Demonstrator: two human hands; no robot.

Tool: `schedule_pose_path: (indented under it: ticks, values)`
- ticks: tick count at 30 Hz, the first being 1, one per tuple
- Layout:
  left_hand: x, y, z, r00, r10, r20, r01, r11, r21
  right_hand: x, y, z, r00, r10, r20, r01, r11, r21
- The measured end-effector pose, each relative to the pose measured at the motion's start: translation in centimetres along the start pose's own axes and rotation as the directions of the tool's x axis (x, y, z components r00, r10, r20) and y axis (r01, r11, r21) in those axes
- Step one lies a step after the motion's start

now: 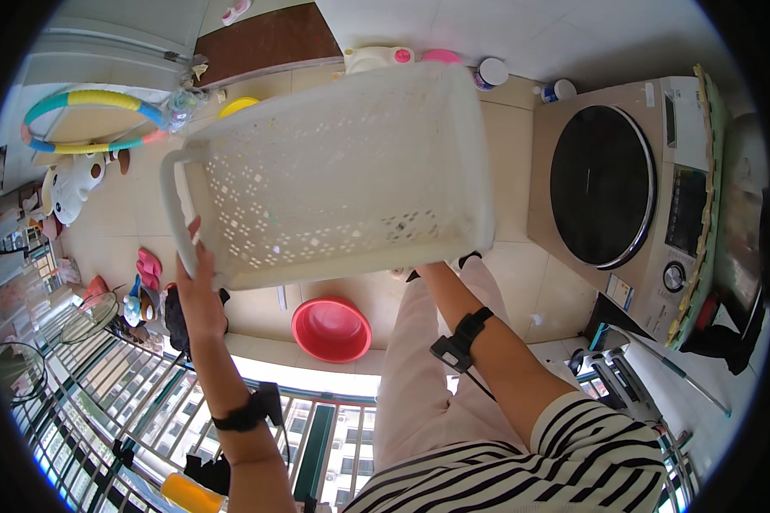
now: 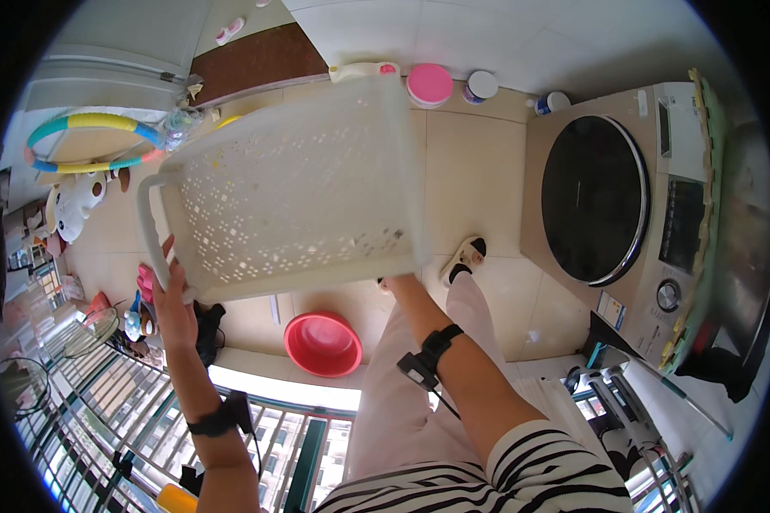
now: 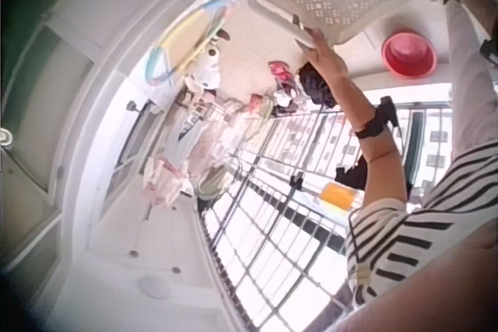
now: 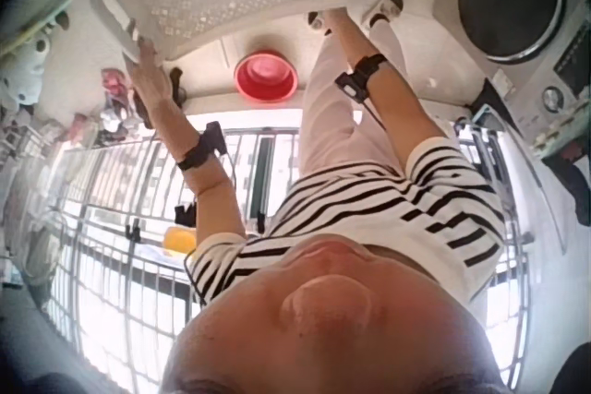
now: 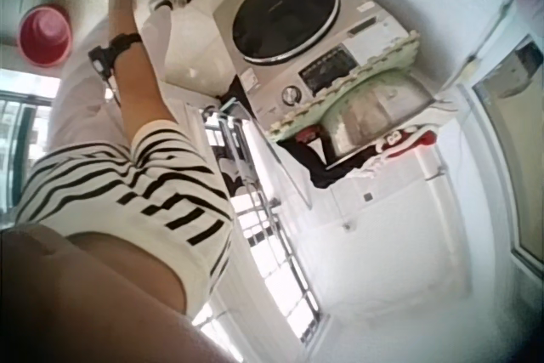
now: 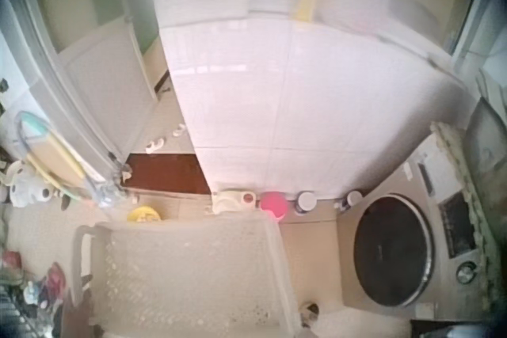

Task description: The person assembles a three-tier plastic rolling shelf by fitting the vertical poles and trays together by hand, then wipes down the shelves with a cloth.

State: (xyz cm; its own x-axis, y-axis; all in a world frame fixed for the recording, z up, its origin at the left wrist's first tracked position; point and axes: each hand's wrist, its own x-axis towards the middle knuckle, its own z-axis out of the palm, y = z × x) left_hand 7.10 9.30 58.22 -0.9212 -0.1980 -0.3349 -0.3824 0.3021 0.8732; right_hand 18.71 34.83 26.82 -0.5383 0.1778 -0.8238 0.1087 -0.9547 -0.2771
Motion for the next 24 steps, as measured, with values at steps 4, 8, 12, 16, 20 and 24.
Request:
schedule_pose_path:
  ticks: [4,8,12,16,20,24]
  values:
    - [-5.1,0.7,5.2,0.993,-0.083,0.083,0.091,0.992,-0.092,2.4,3.9,0.9,0.984,-0.174,0.042,0.179,0.954,-0.242]
    - [-8.1,0.7,8.0,0.987,-0.151,0.057,0.159,0.975,-0.153,-0.1,7.1,2.9,0.952,-0.182,0.247,0.306,0.59,-0.747]
    - [-8.0,1.1,8.5,0.98,-0.197,-0.019,0.181,0.93,-0.32,-6.6,5.4,6.5,0.782,0.535,0.321,0.282,0.156,-0.947]
    - [-7.4,0.3,10.8,0.991,-0.115,-0.067,0.098,0.97,-0.223,-12.0,-2.3,8.3,0.583,0.784,0.213,0.269,0.061,-0.961]
    - [-7.5,-0.4,10.1,0.993,-0.08,-0.085,0.061,0.977,-0.207,-16.5,-11.9,11.5,0.673,0.692,0.261,0.209,0.16,-0.965]
    - [-7.7,-1.5,10.6,0.997,-0.014,-0.07,0.002,0.987,-0.161,-21.0,-20.9,21.0,0.828,0.209,0.521,0.395,0.442,-0.805]
